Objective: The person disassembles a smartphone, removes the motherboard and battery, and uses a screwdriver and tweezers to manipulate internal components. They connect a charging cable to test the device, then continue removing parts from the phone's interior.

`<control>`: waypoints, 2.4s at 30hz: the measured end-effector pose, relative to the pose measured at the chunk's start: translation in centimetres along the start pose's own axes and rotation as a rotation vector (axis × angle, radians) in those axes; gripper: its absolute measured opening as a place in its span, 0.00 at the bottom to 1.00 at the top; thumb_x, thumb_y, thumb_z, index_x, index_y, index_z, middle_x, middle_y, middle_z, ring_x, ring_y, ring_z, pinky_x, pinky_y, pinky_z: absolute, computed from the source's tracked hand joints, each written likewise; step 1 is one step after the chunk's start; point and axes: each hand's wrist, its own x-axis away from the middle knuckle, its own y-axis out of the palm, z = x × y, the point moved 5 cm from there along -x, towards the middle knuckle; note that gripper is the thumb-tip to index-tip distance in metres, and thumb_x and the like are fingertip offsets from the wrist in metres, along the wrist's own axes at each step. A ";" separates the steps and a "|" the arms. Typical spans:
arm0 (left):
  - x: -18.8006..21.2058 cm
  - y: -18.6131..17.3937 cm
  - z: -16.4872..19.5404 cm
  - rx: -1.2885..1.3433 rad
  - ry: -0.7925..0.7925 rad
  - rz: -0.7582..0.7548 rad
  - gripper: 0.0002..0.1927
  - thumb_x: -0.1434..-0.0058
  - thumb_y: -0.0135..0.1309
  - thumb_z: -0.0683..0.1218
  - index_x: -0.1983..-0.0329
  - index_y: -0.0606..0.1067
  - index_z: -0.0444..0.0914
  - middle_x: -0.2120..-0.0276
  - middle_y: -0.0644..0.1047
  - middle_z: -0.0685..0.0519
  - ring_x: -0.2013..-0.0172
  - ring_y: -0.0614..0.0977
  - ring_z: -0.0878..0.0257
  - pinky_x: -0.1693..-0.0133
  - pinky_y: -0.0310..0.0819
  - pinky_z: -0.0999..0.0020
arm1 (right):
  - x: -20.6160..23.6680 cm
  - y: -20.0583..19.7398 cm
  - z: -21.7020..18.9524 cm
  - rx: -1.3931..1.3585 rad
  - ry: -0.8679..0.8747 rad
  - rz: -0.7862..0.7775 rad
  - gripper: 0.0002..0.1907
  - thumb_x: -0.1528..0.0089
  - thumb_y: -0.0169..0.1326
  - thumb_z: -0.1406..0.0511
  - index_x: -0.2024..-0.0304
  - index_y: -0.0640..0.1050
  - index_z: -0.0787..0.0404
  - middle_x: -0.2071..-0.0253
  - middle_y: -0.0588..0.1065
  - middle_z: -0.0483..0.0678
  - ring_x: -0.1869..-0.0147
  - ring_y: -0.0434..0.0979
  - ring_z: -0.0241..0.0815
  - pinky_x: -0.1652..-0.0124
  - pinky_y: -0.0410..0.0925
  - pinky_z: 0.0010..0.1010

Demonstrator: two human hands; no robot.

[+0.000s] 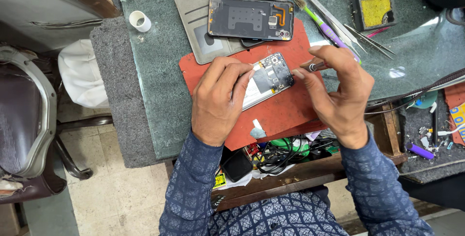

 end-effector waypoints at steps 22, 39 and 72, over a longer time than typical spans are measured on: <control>5.0 -2.1 0.6 0.024 0.056 0.022 0.05 0.34 0.60 0.39 0.57 0.77 0.36 0.59 0.76 0.50 0.58 0.82 0.53 0.58 0.76 0.59 | -2.2 -1.1 -9.3 0.586 -0.287 -0.672 0.11 0.43 0.55 0.67 0.58 0.76 0.65 0.62 0.69 0.53 0.59 0.74 0.54 0.60 0.69 0.42; 7.2 -4.1 2.3 0.064 0.135 -0.021 0.06 0.34 0.60 0.38 0.56 0.77 0.36 0.59 0.76 0.50 0.60 0.82 0.54 0.59 0.76 0.60 | -1.1 -0.3 -11.8 1.039 -0.775 -0.890 0.22 0.42 0.52 0.64 0.44 0.74 0.59 0.53 0.69 0.43 0.54 0.72 0.38 0.56 0.69 0.29; 7.6 -1.9 3.8 0.004 0.194 -0.073 0.07 0.37 0.63 0.40 0.58 0.78 0.36 0.60 0.77 0.51 0.59 0.82 0.55 0.58 0.77 0.60 | 1.0 -3.8 -11.5 0.694 -0.559 -0.612 0.22 0.47 0.54 0.66 0.49 0.77 0.60 0.59 0.73 0.47 0.52 0.72 0.47 0.56 0.70 0.34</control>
